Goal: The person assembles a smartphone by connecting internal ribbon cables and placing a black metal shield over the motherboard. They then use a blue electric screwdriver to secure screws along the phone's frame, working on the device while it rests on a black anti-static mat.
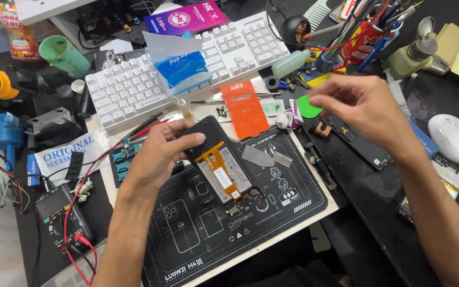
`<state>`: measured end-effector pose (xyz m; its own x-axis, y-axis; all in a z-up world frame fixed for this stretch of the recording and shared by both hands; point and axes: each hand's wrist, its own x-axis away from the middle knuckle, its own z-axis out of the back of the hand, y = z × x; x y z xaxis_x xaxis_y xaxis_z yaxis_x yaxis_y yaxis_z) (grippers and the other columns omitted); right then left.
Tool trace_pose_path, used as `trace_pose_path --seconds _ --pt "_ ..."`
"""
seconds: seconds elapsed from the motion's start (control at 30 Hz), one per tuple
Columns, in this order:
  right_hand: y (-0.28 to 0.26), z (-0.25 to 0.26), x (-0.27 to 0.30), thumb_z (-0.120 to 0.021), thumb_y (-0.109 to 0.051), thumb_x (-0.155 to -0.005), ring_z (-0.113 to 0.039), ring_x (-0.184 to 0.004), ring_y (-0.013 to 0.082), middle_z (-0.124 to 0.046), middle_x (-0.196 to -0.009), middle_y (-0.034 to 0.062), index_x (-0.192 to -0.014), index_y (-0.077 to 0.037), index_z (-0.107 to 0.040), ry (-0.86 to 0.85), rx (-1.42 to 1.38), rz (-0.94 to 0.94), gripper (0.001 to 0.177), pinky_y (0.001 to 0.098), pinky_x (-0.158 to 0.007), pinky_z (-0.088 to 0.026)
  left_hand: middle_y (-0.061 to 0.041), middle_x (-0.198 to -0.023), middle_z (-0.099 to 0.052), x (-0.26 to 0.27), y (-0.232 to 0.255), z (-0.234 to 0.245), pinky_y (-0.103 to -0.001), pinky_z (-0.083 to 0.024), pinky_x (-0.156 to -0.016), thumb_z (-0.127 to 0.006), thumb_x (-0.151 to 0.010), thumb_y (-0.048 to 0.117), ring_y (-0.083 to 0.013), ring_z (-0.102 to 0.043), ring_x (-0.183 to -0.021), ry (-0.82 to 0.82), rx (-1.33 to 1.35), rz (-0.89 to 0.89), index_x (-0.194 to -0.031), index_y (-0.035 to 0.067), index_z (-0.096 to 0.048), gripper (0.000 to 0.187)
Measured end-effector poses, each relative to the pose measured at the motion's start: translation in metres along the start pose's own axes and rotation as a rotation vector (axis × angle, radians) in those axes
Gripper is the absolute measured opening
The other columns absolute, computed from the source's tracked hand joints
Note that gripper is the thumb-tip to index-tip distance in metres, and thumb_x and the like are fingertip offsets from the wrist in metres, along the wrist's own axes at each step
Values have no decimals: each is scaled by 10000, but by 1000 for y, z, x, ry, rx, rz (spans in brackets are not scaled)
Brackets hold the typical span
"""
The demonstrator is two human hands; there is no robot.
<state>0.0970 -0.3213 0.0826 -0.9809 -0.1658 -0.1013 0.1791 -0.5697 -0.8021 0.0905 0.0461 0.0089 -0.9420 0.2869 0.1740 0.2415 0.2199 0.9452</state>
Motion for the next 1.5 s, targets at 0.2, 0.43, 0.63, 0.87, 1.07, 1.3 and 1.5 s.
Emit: trace_pose_path --seconds 0.2,0.43,0.63,0.87,1.07,1.3,1.5 --pt "-21 -6 7 -758 -210 -887 -701 -693 114 -785 -795 63 -1008 -73 -796 -88 263 -77 187 288 -653 -555 -40 -900 -737 -2 -9 -3 -210 -515 -585 -791 -811 115 -75 -660 -724 -73 20 30 -1045 -2 -717 272" --pt "6 -22 27 -713 -269 -854 -702 -829 304 -707 -920 84 -994 -150 -764 -285 673 -21 190 440 -693 -567 -12 -835 -728 -11 -29 -30 -202 -455 -549 -786 -819 164 -65 -627 -686 -152 -156 94 -941 42 -753 176" --pt "17 -31 33 -670 -270 -869 -701 -904 329 -684 -996 68 -1025 -157 -726 -304 612 -71 201 472 -733 -564 11 -837 -725 -30 -24 -64 -211 -431 -552 -789 -818 182 -53 -606 -699 -261 -188 81 -928 65 -751 166" --pt "22 -15 39 -617 -133 -922 -722 -927 330 -757 -978 78 -1080 -72 -649 -165 446 124 172 442 -729 -560 20 -805 -705 -46 -22 -97 -208 -433 -567 -792 -813 187 -52 -602 -688 -336 -219 101 -882 76 -732 145" --pt "29 3 47 -722 -136 -896 -754 -873 154 -768 -932 79 -1044 -27 -653 33 172 76 196 300 -784 -589 7 -803 -694 -51 -21 -110 -220 -442 -558 -797 -808 202 -67 -596 -679 -338 -212 160 -910 66 -715 189" --pt "53 31 60 -713 -108 -989 -668 -927 66 -670 -1002 52 -1141 -14 -586 265 -41 58 219 233 -816 -573 0 -826 -701 -52 -27 -117 -227 -463 -571 -781 -805 192 -66 -614 -703 -333 -243 147 -912 64 -715 180" --pt "61 25 65 -748 -76 -919 -721 -969 157 -705 -1077 78 -1156 -40 -567 197 153 143 300 307 -871 -587 -1 -825 -693 -45 -34 -122 -245 -439 -566 -775 -828 159 -70 -579 -705 -344 -214 122 -907 48 -702 154"
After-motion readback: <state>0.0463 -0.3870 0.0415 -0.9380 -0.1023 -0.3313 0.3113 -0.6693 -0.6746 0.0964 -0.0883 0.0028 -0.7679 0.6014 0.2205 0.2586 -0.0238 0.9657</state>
